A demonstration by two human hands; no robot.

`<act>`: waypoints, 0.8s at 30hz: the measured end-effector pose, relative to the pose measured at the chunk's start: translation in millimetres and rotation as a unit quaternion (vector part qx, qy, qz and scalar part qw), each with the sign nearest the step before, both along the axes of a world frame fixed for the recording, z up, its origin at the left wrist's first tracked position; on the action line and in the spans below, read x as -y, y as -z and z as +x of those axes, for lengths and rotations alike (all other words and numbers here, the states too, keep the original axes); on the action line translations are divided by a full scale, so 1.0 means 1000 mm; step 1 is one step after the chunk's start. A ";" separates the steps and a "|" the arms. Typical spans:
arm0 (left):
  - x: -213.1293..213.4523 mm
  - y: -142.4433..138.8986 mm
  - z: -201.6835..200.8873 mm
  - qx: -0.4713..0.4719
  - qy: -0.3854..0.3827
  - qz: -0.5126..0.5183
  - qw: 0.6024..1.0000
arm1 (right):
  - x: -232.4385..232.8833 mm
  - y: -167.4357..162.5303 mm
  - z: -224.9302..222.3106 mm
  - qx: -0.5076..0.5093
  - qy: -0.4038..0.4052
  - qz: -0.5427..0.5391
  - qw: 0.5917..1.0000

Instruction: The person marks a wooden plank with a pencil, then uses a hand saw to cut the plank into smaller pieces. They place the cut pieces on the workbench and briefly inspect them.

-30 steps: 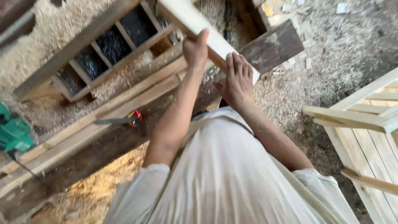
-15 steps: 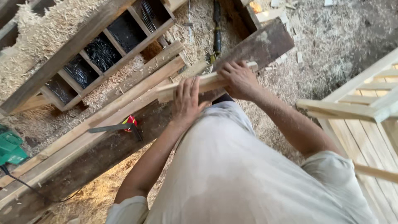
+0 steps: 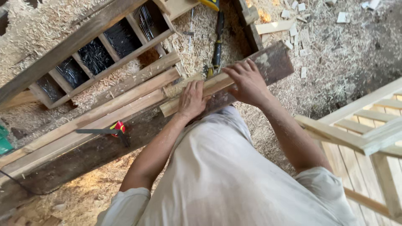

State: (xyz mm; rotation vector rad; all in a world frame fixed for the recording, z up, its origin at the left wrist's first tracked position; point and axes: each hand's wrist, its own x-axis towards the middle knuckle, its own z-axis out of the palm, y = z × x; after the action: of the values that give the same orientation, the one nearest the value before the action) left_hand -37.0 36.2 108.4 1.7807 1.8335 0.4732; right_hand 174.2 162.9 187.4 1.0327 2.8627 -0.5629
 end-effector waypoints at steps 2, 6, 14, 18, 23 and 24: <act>-0.031 0.008 0.002 -0.026 -0.008 -0.022 0.999 | -0.028 -0.007 0.019 -0.030 0.026 -0.018 0.999; -0.104 0.034 0.013 -0.074 -0.012 -0.016 0.997 | -0.071 -0.004 0.056 -0.091 0.032 -0.091 0.991; -0.187 0.070 0.058 0.004 -0.070 -0.014 0.997 | -0.095 0.012 0.071 -0.126 0.016 -0.188 0.974; -0.206 0.080 0.085 -0.109 -0.010 0.013 0.994 | -0.103 0.015 0.069 -0.122 -0.020 -0.248 0.961; -0.200 0.088 0.093 -0.095 -0.031 0.005 0.995 | -0.104 0.011 0.077 -0.085 -0.008 -0.258 0.962; -0.194 0.086 0.091 -0.080 -0.012 -0.005 0.997 | -0.105 0.008 0.080 -0.094 0.003 -0.264 0.960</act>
State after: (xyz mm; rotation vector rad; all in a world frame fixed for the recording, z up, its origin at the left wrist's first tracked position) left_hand 53.6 230.1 22.4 1.8388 1.9625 0.3387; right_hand 254.5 268.3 179.2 0.9280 2.6039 -1.3918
